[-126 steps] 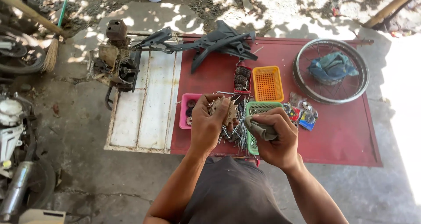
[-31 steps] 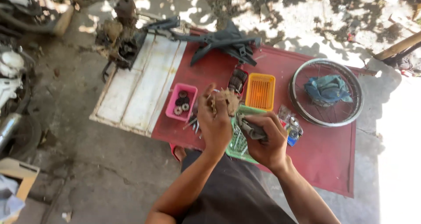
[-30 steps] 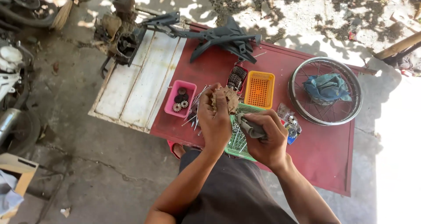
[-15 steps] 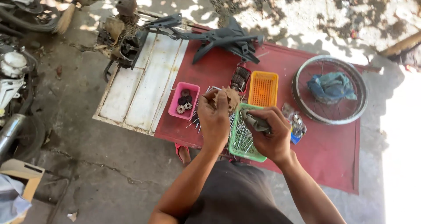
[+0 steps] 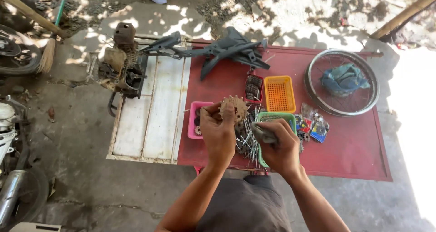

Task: The person cleans several small mechanical parts, including gears and a sprocket, using a cloth. They wipe each part individually and place them into a pink container on the table.

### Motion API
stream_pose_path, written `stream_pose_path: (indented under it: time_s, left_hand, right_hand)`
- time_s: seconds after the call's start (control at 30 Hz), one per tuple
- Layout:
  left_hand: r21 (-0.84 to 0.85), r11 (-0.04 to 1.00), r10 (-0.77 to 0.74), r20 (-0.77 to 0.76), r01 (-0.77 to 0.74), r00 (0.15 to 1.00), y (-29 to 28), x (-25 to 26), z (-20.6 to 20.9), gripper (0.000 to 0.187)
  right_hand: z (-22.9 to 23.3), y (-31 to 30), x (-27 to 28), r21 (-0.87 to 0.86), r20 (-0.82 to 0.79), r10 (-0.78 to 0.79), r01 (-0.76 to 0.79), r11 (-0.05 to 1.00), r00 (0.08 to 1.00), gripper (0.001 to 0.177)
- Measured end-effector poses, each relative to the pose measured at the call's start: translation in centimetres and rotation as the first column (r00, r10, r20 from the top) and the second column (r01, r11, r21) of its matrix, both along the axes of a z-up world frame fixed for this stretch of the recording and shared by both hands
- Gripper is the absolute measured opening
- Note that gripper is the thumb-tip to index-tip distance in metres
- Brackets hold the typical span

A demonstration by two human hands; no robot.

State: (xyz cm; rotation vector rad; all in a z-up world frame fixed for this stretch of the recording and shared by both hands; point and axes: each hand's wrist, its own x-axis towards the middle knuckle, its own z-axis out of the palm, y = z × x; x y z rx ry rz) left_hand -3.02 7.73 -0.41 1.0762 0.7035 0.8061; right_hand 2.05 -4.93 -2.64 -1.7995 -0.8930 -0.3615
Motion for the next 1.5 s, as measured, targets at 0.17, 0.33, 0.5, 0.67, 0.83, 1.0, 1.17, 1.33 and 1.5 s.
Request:
stream_pose_path:
  time_s: [0.17, 0.33, 0.5, 0.67, 0.83, 1.0, 1.17, 1.33, 1.5]
  left_hand:
    - [0.021, 0.999, -0.049, -0.016, 0.049, 0.999, 0.6, -0.6, -0.6, 0.037]
    - [0.012, 0.997, -0.08, -0.025, 0.081, 0.996, -2.1, -0.4, 0.8, 0.029]
    - [0.059, 0.997, 0.053, 0.002, -0.053, 0.999, -4.8, -0.2, 0.3, 0.027]
    - [-0.059, 0.983, 0.16, -0.168, -0.172, 0.973, -5.0, 2.3, -8.6, 0.024]
    - [-0.261, 0.932, 0.158, -0.337, -0.253, 0.928, -4.3, 2.2, -19.4, 0.032]
    - [-0.49, 0.789, 0.141, -0.444, -0.372, 0.885, 0.6, 2.4, -35.3, 0.021]
    - [-0.402, 0.856, 0.055, -0.553, -0.324, 0.831, 6.5, 1.7, -50.4, 0.023]
    - [-0.187, 0.955, 0.064, -0.625, -0.229, 0.778, 11.1, 1.5, -55.9, 0.023]
    - [0.051, 0.953, -0.083, -0.903, 0.299, 0.42, 11.2, -0.4, -67.9, 0.04]
  right_hand:
    - [1.3, 0.4, -0.6, 0.069, 0.021, -0.009, 0.007, 0.998, 1.0, 0.015]
    - [-0.7, -0.2, 0.8, 0.028, 0.133, 0.012, -0.016, 0.999, 0.991, 0.012]
    - [-3.6, -3.8, 2.6, -0.047, -0.058, 0.069, -0.071, 0.996, 0.996, 0.015]
    - [-7.3, -5.0, 6.7, 0.002, -0.217, 0.13, -0.132, 0.991, 0.968, 0.017]
    - [-15.4, -1.0, 5.5, 0.002, -0.583, 0.144, -0.176, 0.984, 0.8, 0.02]
    - [-29.5, 5.6, 4.7, -0.139, -0.772, -0.008, -0.155, 0.978, 0.636, 0.027]
    - [-45.6, 13.0, 2.8, -0.221, -0.81, -0.129, -0.093, 0.971, 0.572, 0.028]
    - [-56.6, 17.4, 1.9, -0.309, -0.856, -0.228, -0.107, 0.945, 0.465, 0.027]
    - [-60.5, 16.9, 2.5, -0.353, -0.823, -0.257, -0.1, 0.93, 0.507, 0.029]
